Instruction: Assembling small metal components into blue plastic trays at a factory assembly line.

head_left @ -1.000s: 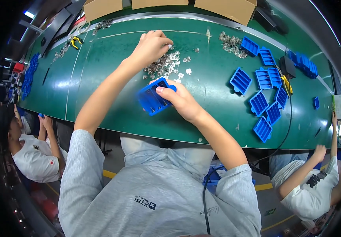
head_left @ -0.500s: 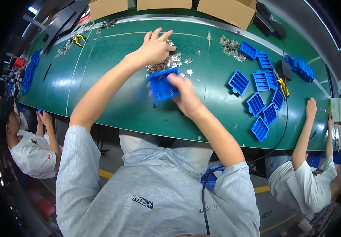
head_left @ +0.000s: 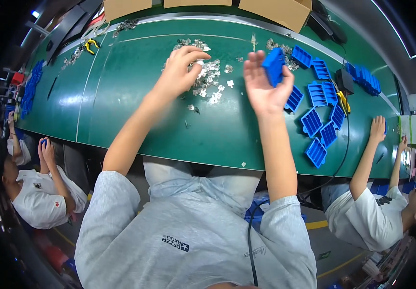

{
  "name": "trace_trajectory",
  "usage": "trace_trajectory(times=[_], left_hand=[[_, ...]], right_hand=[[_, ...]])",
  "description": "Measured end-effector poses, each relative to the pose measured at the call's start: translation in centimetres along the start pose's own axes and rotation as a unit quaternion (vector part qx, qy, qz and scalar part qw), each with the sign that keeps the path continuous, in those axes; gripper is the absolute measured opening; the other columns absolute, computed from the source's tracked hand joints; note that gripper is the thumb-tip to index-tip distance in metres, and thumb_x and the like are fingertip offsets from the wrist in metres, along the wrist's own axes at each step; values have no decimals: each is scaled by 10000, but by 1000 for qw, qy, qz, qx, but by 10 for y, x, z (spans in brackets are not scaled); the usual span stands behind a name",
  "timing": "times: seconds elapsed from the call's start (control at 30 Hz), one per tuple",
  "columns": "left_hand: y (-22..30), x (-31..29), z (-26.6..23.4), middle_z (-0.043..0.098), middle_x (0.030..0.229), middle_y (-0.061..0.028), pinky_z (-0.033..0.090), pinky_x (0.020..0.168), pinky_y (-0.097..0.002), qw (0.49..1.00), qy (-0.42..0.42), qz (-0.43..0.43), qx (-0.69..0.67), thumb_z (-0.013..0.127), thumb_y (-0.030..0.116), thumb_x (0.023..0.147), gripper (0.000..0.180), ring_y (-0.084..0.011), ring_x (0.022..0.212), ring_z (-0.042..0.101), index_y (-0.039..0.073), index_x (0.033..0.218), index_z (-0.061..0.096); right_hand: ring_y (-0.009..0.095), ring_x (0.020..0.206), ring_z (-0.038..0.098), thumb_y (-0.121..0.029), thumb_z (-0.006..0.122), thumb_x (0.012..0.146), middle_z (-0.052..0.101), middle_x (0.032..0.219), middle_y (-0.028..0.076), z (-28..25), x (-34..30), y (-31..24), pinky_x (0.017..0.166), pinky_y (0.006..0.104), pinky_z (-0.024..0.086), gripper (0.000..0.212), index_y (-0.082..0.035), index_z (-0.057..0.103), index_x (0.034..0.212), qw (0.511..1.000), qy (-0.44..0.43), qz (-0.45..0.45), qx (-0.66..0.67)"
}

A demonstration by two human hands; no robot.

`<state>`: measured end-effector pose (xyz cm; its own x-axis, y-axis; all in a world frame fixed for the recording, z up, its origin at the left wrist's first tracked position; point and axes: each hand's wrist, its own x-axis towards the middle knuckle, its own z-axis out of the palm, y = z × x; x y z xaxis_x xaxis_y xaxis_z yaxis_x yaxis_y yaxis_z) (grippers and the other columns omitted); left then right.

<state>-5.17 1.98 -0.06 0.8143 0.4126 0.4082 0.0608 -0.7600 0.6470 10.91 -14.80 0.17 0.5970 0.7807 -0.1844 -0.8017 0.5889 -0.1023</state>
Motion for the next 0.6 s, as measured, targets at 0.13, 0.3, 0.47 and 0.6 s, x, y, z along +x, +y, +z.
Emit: trace_trajectory(times=[0.13,0.3,0.47,0.6], left_hand=[[1,-2,13,425,1393,-133,256,1085,-518,979,-70,41,185,559,253,861,359,-377,1324,317,226,1211,633],[2,3,29,324,1487,-140,188,1107,-564,952,-89,84,281,574,323,873,400,-409,1380,234,272,1270,596],[4,13,34,321,1491,-129,179,1107,-573,926,-121,113,340,570,408,877,420,-417,1379,235,266,1272,593],[8,18,31,333,1488,-113,174,1112,-576,887,-145,152,411,545,445,891,420,-414,1383,233,255,1263,595]], right_hand=[[301,1104,539,-373,469,861,604,1119,149,-7,6,-17,947,404,439,494,40,557,1117,998,-14,-58,-23],[276,1025,539,-374,465,852,597,1046,129,-16,13,-12,874,373,439,474,28,575,1076,997,27,-57,-51],[281,1031,535,-379,485,844,594,1049,138,-20,15,-11,880,376,437,484,43,566,1067,996,36,-57,-65],[290,1053,534,-384,481,852,601,1046,138,-19,12,-3,905,380,428,488,45,573,1066,994,47,-49,-88]])
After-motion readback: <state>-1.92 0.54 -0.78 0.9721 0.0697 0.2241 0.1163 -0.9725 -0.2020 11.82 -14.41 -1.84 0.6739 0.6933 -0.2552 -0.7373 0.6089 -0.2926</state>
